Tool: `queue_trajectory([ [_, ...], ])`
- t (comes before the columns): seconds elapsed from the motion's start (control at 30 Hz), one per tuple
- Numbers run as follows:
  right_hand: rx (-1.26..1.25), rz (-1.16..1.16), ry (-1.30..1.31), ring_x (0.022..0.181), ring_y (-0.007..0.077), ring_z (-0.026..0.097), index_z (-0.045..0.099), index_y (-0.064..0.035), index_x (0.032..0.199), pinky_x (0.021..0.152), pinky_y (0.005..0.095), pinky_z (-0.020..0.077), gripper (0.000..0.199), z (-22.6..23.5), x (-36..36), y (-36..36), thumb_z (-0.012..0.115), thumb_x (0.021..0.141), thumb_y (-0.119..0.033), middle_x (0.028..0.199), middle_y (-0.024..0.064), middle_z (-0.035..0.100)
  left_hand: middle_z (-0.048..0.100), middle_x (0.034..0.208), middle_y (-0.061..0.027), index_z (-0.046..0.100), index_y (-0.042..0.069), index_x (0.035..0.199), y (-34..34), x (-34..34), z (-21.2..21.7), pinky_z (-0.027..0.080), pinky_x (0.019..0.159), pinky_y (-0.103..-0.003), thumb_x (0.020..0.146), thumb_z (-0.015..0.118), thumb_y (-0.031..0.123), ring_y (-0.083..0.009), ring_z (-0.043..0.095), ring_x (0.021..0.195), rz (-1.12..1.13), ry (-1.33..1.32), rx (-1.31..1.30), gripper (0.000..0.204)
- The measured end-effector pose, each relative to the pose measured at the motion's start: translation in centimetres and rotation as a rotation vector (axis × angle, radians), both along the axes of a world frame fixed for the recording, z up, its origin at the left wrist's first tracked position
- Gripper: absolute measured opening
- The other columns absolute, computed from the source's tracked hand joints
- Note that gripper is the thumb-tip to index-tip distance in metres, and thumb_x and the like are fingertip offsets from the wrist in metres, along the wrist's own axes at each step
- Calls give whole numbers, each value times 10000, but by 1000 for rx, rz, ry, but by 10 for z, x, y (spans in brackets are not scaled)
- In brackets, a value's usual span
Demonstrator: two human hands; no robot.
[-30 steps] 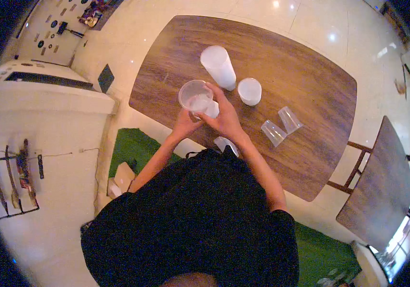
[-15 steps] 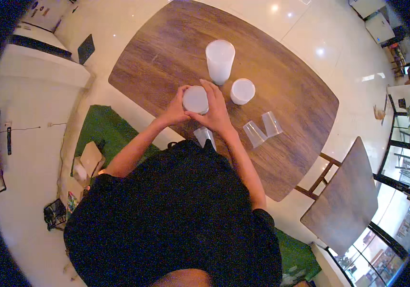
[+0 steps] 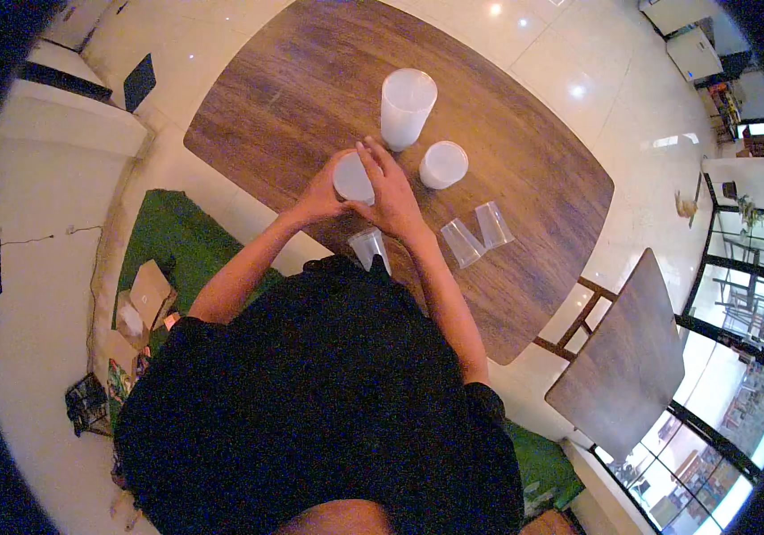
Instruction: Picking up and stacking plastic cups on a wooden table.
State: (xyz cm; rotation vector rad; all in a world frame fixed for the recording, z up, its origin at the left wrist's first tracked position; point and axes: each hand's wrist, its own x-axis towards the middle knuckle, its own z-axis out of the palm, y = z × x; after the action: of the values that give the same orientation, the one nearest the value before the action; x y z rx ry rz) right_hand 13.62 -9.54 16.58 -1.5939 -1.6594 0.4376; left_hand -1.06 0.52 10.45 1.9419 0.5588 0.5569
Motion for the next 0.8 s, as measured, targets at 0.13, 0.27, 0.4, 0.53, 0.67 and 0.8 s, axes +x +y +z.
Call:
queue_trajectory([
  [0.13,213,-275,2,1151,297,474,421,-29,1313,979,379,389,688,-18,8,-15,746,720,-158,1255,171,472,443,1297,-160,305,57,1349,-5,-7,-11,325,1050,-384,555,862,230,-313,436,1210,78,47,-25,985],
  [0.27,-124,-590,444,972,307,514,507,12,1079,859,382,434,400,-101,5,-52,673,758,-158,1042,173,515,427,1312,-216,244,33,1385,-10,-33,-80,320,1054,-391,578,859,228,-301,424,1223,203,174,-277,1034],
  [0.4,-393,-345,262,1118,340,476,442,3,1240,959,398,393,622,-185,-20,-97,705,749,-273,1190,204,496,458,1289,-198,191,-5,1413,-15,-50,-119,369,1010,-388,636,833,237,-265,461,1183,68,596,-784,1036],
  [0.53,-612,-195,348,1265,361,378,359,-13,1350,1057,417,307,805,-196,-29,-104,729,726,-361,1325,235,425,507,1241,-172,196,-36,1408,-36,-40,-118,404,959,-363,660,818,222,-250,501,1128,-185,668,-1192,1007],
  [0.67,-651,-248,292,1231,365,410,394,-17,1326,1024,418,346,791,-189,-24,-111,739,720,-390,1280,238,458,531,1211,-153,198,-30,1412,-53,-26,-124,437,912,-351,626,842,197,-220,519,1096,-305,519,-871,1041],
  [0.8,-537,-434,368,1052,286,551,456,-2,1252,872,374,470,670,-149,-12,-121,732,754,-356,1162,195,535,483,1267,-165,214,-17,1406,-57,1,-101,381,992,-348,621,858,217,-241,486,1152,-338,371,-964,1042],
])
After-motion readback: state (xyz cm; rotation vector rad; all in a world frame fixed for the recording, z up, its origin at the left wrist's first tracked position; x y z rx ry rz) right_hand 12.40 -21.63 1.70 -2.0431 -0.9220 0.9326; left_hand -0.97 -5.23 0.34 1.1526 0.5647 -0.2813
